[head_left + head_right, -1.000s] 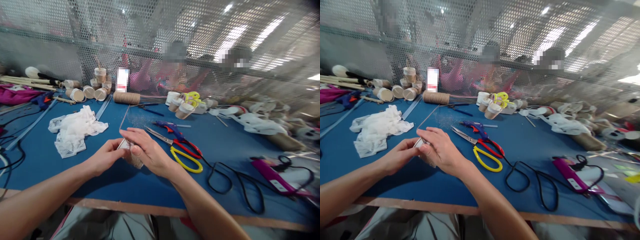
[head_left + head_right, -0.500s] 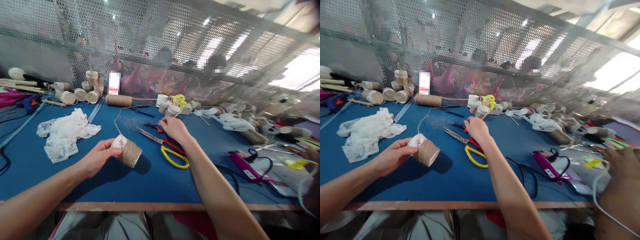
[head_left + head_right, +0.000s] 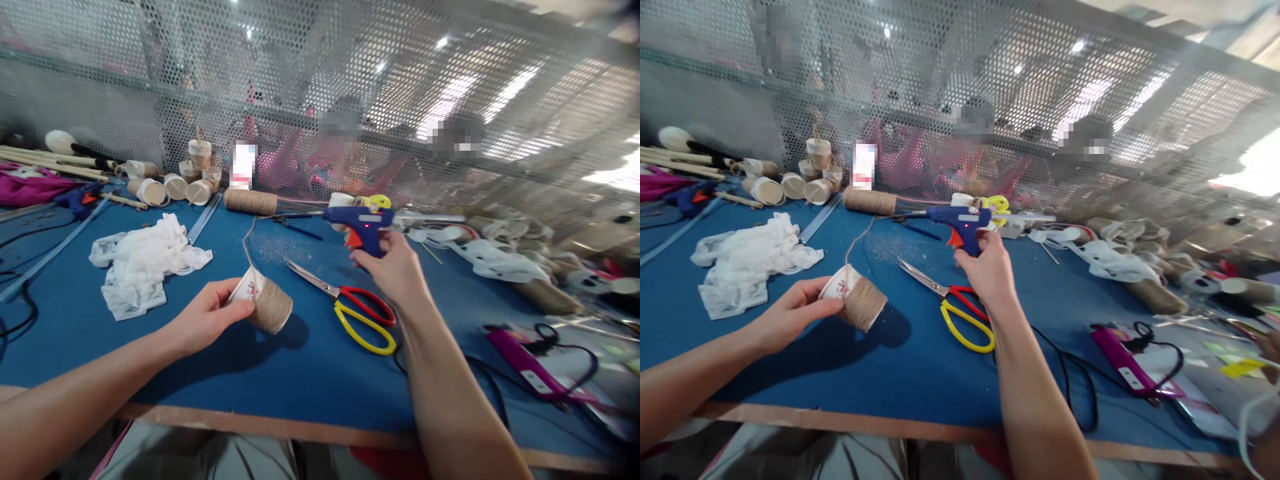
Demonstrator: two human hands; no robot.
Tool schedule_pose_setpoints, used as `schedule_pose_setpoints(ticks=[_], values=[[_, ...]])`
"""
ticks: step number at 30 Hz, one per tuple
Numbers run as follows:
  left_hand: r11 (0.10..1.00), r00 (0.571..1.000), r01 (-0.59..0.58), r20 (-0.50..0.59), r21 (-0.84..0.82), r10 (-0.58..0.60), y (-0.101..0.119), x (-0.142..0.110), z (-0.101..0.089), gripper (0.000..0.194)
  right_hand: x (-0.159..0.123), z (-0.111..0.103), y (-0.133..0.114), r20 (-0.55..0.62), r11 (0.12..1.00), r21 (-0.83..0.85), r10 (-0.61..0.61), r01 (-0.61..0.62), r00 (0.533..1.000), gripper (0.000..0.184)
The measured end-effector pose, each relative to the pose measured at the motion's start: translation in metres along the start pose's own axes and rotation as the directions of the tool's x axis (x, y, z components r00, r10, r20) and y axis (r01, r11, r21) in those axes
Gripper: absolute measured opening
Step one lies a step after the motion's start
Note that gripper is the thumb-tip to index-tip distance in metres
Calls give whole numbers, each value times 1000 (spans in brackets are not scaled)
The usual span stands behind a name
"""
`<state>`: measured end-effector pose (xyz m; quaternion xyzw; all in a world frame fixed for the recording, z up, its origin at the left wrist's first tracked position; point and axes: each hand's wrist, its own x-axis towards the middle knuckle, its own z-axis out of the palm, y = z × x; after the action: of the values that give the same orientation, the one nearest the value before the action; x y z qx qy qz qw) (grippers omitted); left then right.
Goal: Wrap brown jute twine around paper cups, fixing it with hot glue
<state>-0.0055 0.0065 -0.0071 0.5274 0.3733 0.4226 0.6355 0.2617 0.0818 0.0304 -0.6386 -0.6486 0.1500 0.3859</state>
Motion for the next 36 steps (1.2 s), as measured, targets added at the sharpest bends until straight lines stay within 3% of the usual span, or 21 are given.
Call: schedule_pose_setpoints(ticks=[3, 7, 10, 16, 22, 26, 36], values=[[997, 999, -39, -6, 66, 39, -1, 0, -2, 23, -19, -3, -24, 172, 989, 145, 17, -43, 985, 20], [986, 997, -68, -28, 153, 73, -4, 0, -3, 26, -42, 2, -45, 423, 933, 333, -16, -139, 906, 25], [977, 995, -70, -53, 203, 82, -5, 2, -3, 28, -55, 4, -50, 495, 938, 328, -67, -115, 867, 29], [968, 995, -80, -38, 236, 91, -5, 5, -5, 26, -67, 0, -54, 450, 989, 126, 13, -78, 893, 27], [953, 995, -73, -51, 296, 92, -5, 6, -5, 28, -73, -1, -54, 392, 992, 44, -127, 119, 911, 21], [957, 996, -63, -48, 284, 80, -4, 7, -5, 27, -77, -1, -52, 361, 963, 7, -255, 271, 897, 18], [969, 996, -70, -29, 236, 80, -4, 8, -4, 26, -80, 2, -46, 337, 938, -107, -278, 330, 900, 25]])
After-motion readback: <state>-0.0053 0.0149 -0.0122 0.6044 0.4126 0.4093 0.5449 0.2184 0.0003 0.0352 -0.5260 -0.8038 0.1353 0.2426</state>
